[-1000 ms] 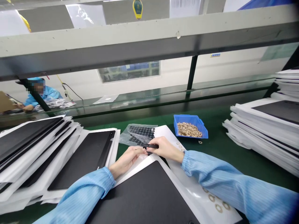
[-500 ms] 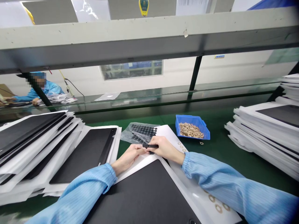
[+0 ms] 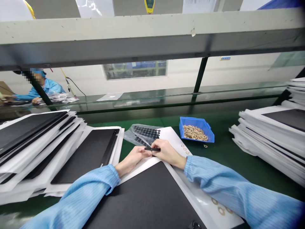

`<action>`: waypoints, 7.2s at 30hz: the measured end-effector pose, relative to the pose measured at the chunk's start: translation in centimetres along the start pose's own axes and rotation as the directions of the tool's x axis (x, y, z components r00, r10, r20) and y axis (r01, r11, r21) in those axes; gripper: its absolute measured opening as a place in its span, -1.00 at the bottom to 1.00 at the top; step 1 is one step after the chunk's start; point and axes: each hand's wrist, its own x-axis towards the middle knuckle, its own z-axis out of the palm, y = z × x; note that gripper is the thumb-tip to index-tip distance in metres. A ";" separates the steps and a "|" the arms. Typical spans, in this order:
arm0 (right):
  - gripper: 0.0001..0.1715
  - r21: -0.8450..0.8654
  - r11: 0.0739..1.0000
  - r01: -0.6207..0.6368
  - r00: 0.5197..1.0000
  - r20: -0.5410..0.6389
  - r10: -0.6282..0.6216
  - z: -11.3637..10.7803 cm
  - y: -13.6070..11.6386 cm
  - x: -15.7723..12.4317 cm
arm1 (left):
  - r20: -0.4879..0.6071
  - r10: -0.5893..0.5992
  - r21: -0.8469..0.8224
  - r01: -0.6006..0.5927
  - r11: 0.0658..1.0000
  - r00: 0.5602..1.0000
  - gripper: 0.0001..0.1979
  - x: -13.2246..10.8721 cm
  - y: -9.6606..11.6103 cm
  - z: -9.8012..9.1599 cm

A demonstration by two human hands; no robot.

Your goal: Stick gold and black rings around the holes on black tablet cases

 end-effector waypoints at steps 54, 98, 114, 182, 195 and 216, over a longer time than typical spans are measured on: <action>-0.46 0.461 0.754 -0.468 0.779 -0.187 0.598 -5.8 -8.3 -18.0 | 0.612 0.324 0.699 -0.685 0.204 0.721 -0.59 -12.2 3.4 7.7; -0.83 0.468 0.761 -0.448 0.599 -0.475 0.645 -1.2 -11.4 -18.5 | 0.592 0.338 0.720 -0.669 0.184 0.731 -0.66 -12.6 3.1 8.3; -0.84 0.428 0.771 -0.471 0.599 -0.487 0.636 -0.9 -11.6 -18.5 | 0.650 0.336 0.678 -0.720 0.147 0.682 -0.63 -12.2 3.0 7.9; -0.84 0.442 0.872 -0.213 0.797 -0.438 0.416 -2.5 -10.5 -19.0 | 0.616 0.404 0.682 -0.714 0.154 0.676 -0.67 -11.8 3.5 8.3; -0.79 0.294 0.939 -0.179 0.983 0.006 0.186 -1.2 -3.5 1.6 | 0.555 0.508 0.713 -0.691 0.117 0.658 -0.80 -11.7 2.0 8.5; -0.67 0.036 0.999 0.005 0.999 0.047 -0.006 -2.9 -5.1 3.2 | 0.560 0.297 0.711 -0.632 0.307 0.774 -0.76 -11.2 5.4 6.3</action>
